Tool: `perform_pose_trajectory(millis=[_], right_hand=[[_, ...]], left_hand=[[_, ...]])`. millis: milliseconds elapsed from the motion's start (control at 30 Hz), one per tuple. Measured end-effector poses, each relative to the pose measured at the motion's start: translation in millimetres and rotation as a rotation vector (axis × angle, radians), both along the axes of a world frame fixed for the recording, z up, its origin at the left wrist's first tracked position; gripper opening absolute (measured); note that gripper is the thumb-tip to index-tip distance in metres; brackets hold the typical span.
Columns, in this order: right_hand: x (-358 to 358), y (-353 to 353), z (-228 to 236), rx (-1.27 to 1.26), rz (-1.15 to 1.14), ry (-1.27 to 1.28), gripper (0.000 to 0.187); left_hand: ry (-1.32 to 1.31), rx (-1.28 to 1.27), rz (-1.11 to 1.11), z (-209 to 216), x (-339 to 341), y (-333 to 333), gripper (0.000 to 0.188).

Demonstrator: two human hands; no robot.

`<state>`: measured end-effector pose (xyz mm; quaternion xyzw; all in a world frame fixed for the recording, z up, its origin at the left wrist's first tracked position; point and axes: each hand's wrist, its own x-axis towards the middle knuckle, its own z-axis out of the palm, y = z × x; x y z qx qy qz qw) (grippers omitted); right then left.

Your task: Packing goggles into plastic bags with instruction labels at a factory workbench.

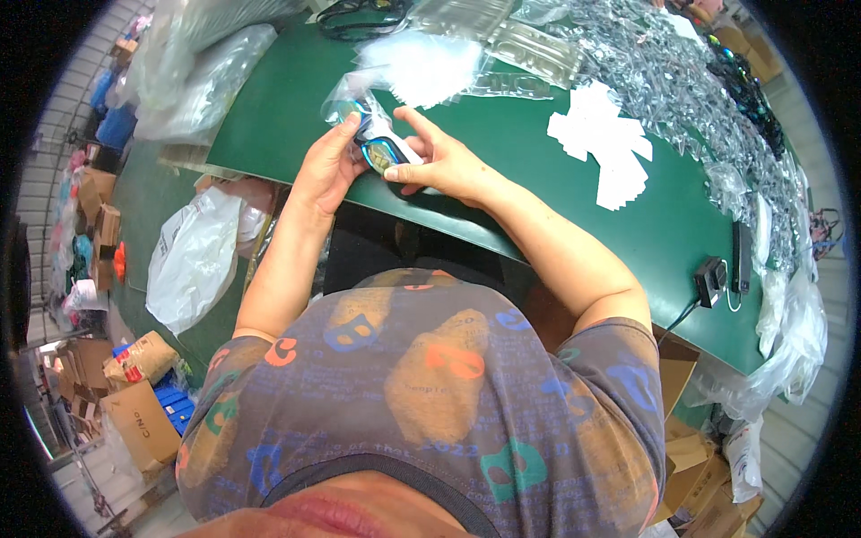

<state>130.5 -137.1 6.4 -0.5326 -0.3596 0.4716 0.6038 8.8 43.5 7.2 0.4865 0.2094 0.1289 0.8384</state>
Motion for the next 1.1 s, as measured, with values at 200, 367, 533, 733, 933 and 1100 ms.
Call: perform_pose_trajectory(millis=[200,367,533,733,933,1100], right_hand=[[5.3,2.7,-0.6,0.042,0.055,0.098,0.086],[2.9,5.2,0.5,0.11,-0.006,0.209,0.069],[-0.1,6.8,1.5,0.116,-0.064,0.283,0.062],[-0.4,6.3,-5.9,0.068,-0.109,0.207,0.061],[-8.0,6.7,-4.6,0.086,-0.211,0.163,0.071],[-2.8,7.2,-7.6,0.019,-0.214,0.149,0.063]], left_hand=[[0.06,0.097,-0.067,10.0,-2.9,-0.6,0.053],[-0.122,0.295,0.151,-11.9,-10.8,-14.2,0.064],[-0.237,0.59,0.266,-30.3,-2.4,-16.9,0.035],[-0.227,0.724,0.315,-22.1,2.2,-15.2,0.009],[-0.198,0.775,0.273,-29.8,2.1,-12.6,0.01],[-0.176,0.91,0.268,-17.9,0.0,-14.4,0.008]])
